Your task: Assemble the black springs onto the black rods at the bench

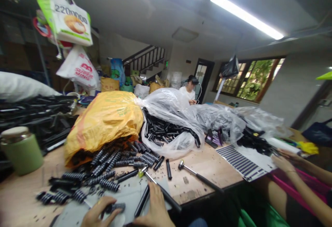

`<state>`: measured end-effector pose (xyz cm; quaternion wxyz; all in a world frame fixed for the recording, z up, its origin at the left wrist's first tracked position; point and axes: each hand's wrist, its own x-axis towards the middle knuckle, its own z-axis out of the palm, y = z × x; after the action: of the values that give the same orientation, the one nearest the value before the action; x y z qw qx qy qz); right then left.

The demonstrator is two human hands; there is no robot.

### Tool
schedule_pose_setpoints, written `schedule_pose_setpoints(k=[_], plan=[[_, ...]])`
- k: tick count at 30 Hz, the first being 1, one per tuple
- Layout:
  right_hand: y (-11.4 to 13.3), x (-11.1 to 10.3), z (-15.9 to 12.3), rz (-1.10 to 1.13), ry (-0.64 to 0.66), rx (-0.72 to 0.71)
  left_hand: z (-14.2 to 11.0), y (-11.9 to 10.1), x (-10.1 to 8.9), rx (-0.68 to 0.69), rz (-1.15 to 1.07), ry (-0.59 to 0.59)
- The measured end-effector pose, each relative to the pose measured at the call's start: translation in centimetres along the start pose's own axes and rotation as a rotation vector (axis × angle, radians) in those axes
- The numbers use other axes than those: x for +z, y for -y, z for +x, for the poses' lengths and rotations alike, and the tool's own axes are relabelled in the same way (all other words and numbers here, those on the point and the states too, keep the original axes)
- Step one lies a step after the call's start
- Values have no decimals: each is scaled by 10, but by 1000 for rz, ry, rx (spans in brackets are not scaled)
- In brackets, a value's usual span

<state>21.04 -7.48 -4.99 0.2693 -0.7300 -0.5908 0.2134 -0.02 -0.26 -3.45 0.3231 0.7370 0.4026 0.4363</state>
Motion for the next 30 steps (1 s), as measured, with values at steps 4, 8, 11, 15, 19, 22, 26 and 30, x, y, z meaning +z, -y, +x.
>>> schedule_pose_setpoints(k=[4, 8, 11, 15, 19, 22, 26, 30], plan=[[-3, 2, 0, 1, -14, 13, 14, -15, 28, -112, -196, 22], [-2, -1, -2, 74, -1, -36, 18, -25, 52, -334, -477, -45], [2, -5, -1, 220, -8, -203, 21, -33, 56, -491, -639, 51], [25, -15, -1, 305, 29, -448, 27, -48, 44, -600, -718, 124], [61, -30, -7, 372, 25, -578, 32, -66, 28, -688, -802, 127], [78, -35, -8, 372, 47, -587, 33, -76, 19, -661, -855, 86], [82, -33, -6, 371, 77, -576, 31, -83, 15, -628, -896, 94], [82, -32, -4, 394, 74, -550, 29, -86, 17, -620, -890, 93]])
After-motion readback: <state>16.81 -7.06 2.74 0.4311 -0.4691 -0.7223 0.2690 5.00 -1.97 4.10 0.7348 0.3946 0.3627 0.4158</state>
